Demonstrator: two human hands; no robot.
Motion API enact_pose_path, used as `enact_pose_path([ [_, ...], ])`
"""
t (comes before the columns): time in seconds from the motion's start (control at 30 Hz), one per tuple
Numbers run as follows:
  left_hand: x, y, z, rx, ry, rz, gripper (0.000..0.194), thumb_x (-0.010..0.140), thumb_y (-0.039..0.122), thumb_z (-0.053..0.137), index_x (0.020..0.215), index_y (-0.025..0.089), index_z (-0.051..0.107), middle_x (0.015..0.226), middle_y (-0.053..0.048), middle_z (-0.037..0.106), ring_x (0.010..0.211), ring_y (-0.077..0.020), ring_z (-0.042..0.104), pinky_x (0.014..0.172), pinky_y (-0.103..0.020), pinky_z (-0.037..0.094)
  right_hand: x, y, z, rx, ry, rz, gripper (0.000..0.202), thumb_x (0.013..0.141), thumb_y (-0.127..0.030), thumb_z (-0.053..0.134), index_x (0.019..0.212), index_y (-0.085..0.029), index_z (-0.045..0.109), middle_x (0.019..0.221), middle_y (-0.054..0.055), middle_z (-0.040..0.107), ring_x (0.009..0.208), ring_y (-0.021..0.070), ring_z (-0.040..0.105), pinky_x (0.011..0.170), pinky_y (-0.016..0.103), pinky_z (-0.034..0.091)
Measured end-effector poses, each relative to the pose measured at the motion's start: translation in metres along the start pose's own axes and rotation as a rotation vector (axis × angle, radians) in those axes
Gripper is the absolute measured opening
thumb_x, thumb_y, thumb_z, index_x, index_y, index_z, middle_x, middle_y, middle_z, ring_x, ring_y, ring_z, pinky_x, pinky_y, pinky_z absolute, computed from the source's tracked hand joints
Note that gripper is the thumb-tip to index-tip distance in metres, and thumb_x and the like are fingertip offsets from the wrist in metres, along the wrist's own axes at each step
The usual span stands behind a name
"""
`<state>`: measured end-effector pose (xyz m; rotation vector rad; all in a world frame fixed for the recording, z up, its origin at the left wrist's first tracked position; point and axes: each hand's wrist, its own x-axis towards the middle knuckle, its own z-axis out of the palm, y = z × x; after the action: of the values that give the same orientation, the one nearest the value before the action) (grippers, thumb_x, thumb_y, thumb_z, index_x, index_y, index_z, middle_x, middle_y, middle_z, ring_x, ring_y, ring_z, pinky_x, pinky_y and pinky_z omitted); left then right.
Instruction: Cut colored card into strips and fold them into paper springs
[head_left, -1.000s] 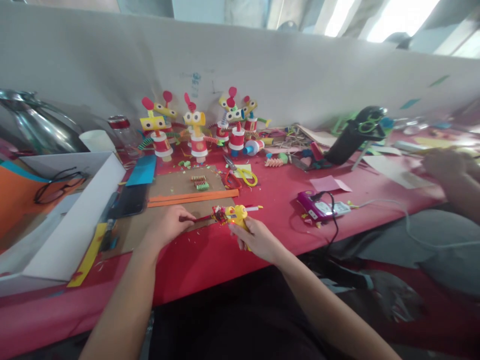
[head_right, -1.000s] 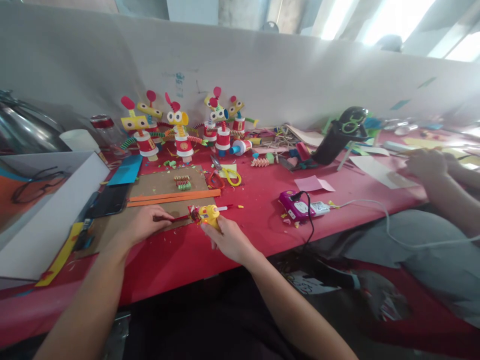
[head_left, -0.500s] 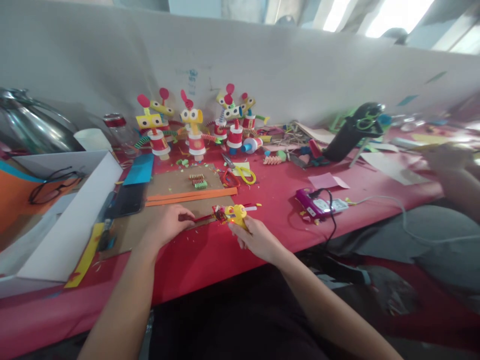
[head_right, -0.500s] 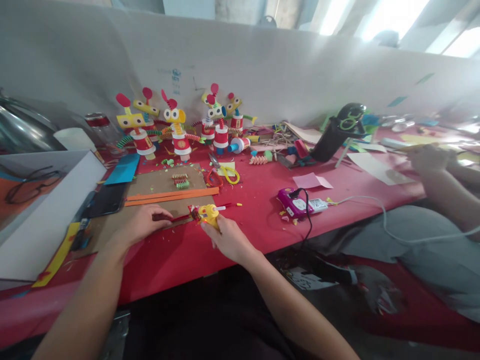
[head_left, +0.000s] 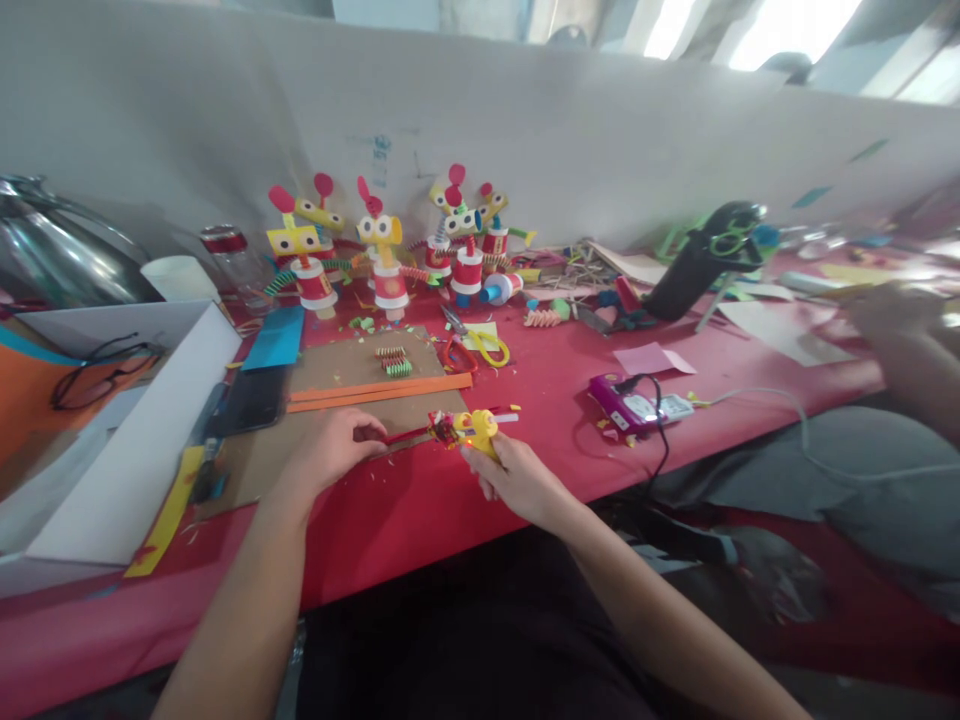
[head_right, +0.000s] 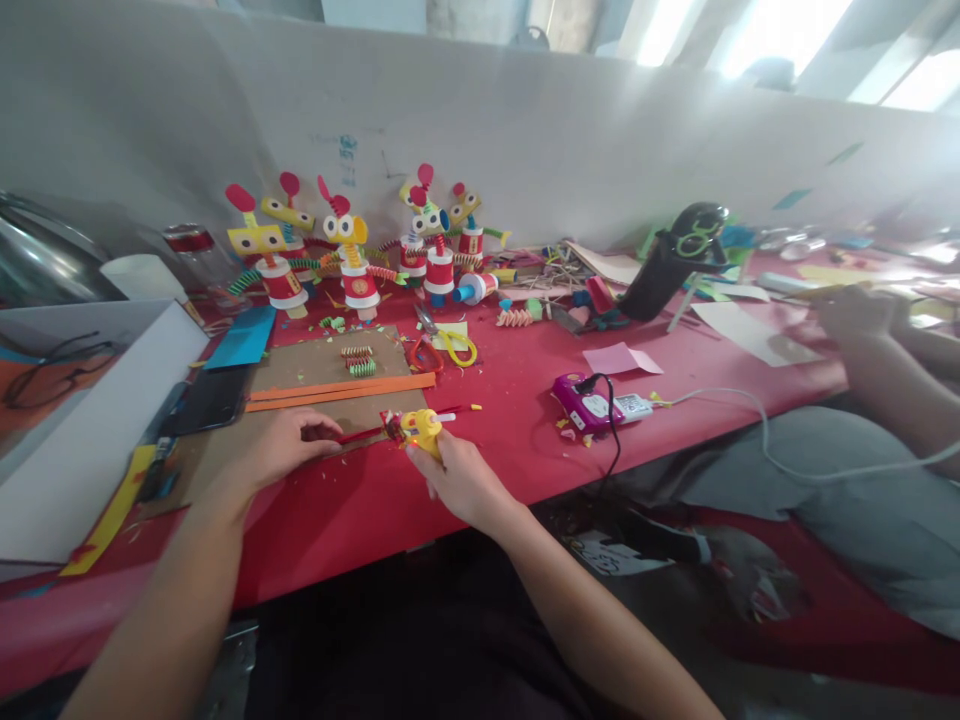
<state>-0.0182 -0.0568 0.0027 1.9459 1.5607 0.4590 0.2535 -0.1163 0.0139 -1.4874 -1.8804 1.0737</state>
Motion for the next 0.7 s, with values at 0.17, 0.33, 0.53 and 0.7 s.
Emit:
enact_pose_path([
  [0.17, -0.001, 0.004, -0.001, 0.000, -0.002, -0.009, 0.024, 0.070, 0.038, 0.066, 0.086, 0.021, 0.071, 0.086, -0.004, 0.068, 0.078, -0.0195, 0.060, 0.071, -0.031, 0.045, -0.004, 0.006, -0.009, 0.008, 0.052, 0.004, 0.037, 0.094, -0.045, 0.044, 0.065, -0.022, 0.044, 0.052, -0.002, 0.057, 0.051, 0.0135, 0.056, 0.059, 0.025, 0.041],
  [0.33, -0.001, 0.010, -0.003, -0.003, -0.022, -0.047, 0.026, 0.068, 0.040, 0.066, 0.084, 0.020, 0.070, 0.084, -0.004, 0.068, 0.077, -0.0194, 0.060, 0.069, -0.030, 0.045, -0.002, -0.003, -0.003, 0.009, 0.028, 0.031, 0.040, 0.094, -0.045, 0.044, 0.062, -0.022, 0.043, 0.053, -0.001, 0.058, 0.053, 0.0136, 0.057, 0.058, 0.025, 0.041],
  [0.53, -0.004, 0.017, -0.005, -0.027, -0.031, -0.066, 0.028, 0.067, 0.041, 0.065, 0.084, 0.020, 0.069, 0.082, -0.004, 0.068, 0.077, -0.0201, 0.061, 0.069, -0.031, 0.046, -0.002, -0.007, -0.003, -0.005, 0.021, 0.036, 0.041, 0.094, -0.044, 0.044, 0.059, -0.023, 0.042, 0.053, -0.001, 0.057, 0.052, 0.0132, 0.057, 0.057, 0.025, 0.040],
  [0.7, -0.003, 0.016, -0.004, -0.063, -0.015, -0.039, 0.025, 0.065, 0.040, 0.065, 0.080, 0.020, 0.068, 0.075, -0.002, 0.066, 0.072, -0.0190, 0.059, 0.067, -0.031, 0.045, -0.007, 0.009, -0.021, -0.019, 0.112, 0.049, 0.038, 0.094, -0.044, 0.044, 0.062, -0.022, 0.044, 0.052, -0.001, 0.057, 0.053, 0.0138, 0.057, 0.059, 0.025, 0.041],
])
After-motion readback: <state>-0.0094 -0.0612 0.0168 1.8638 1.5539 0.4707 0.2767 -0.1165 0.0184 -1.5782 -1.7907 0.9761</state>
